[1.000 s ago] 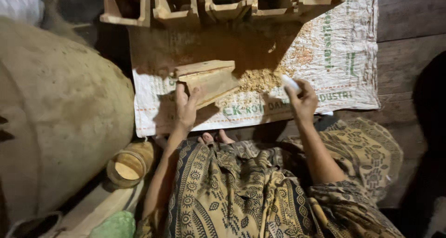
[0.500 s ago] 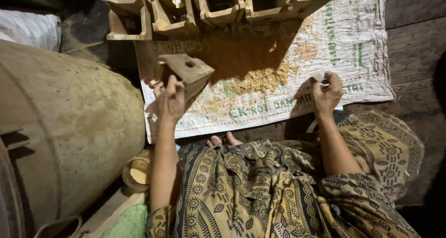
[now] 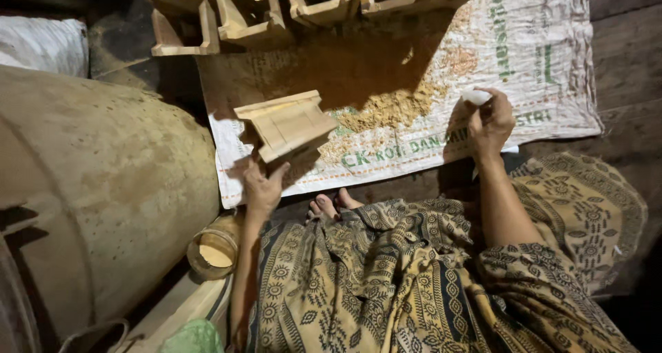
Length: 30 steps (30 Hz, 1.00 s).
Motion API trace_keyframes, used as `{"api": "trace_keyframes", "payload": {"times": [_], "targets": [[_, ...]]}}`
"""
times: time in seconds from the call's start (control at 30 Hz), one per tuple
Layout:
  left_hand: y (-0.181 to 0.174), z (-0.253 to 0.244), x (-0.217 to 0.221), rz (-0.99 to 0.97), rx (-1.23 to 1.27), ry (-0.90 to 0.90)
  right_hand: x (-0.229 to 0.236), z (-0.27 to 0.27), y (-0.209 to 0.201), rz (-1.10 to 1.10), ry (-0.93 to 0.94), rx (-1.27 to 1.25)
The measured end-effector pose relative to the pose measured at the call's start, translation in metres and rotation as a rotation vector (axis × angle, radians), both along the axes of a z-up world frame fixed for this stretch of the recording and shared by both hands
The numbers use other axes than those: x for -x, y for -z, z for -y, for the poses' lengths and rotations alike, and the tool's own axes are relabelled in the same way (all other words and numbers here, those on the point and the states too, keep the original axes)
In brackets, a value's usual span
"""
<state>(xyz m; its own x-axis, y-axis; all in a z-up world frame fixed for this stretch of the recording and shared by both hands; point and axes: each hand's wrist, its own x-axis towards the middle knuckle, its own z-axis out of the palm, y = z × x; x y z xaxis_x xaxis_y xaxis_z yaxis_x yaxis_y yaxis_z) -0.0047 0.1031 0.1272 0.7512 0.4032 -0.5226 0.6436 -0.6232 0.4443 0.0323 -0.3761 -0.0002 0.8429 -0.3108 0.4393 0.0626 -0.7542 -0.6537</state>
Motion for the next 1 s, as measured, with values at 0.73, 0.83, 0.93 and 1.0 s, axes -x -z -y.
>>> {"api": "trace_keyframes", "payload": {"times": [0.73, 0.83, 0.93, 1.0], "targets": [[0.030, 0.014, 0.003, 0.761, 0.094, 0.584, 0.007, -0.103, -0.027, 0.048, -0.265, 0.151], [-0.011, 0.020, 0.003, 0.544, 0.115, 0.499, -0.007, -0.117, -0.019, 0.018, -0.264, 0.260], [-0.019, 0.029, 0.012, 0.414, 0.206, 0.336, -0.018, -0.125, -0.016, -0.005, -0.274, 0.304], [-0.020, 0.043, 0.003, 0.367, 0.297, 0.230, -0.021, -0.129, -0.019, -0.031, -0.297, 0.299]]}}
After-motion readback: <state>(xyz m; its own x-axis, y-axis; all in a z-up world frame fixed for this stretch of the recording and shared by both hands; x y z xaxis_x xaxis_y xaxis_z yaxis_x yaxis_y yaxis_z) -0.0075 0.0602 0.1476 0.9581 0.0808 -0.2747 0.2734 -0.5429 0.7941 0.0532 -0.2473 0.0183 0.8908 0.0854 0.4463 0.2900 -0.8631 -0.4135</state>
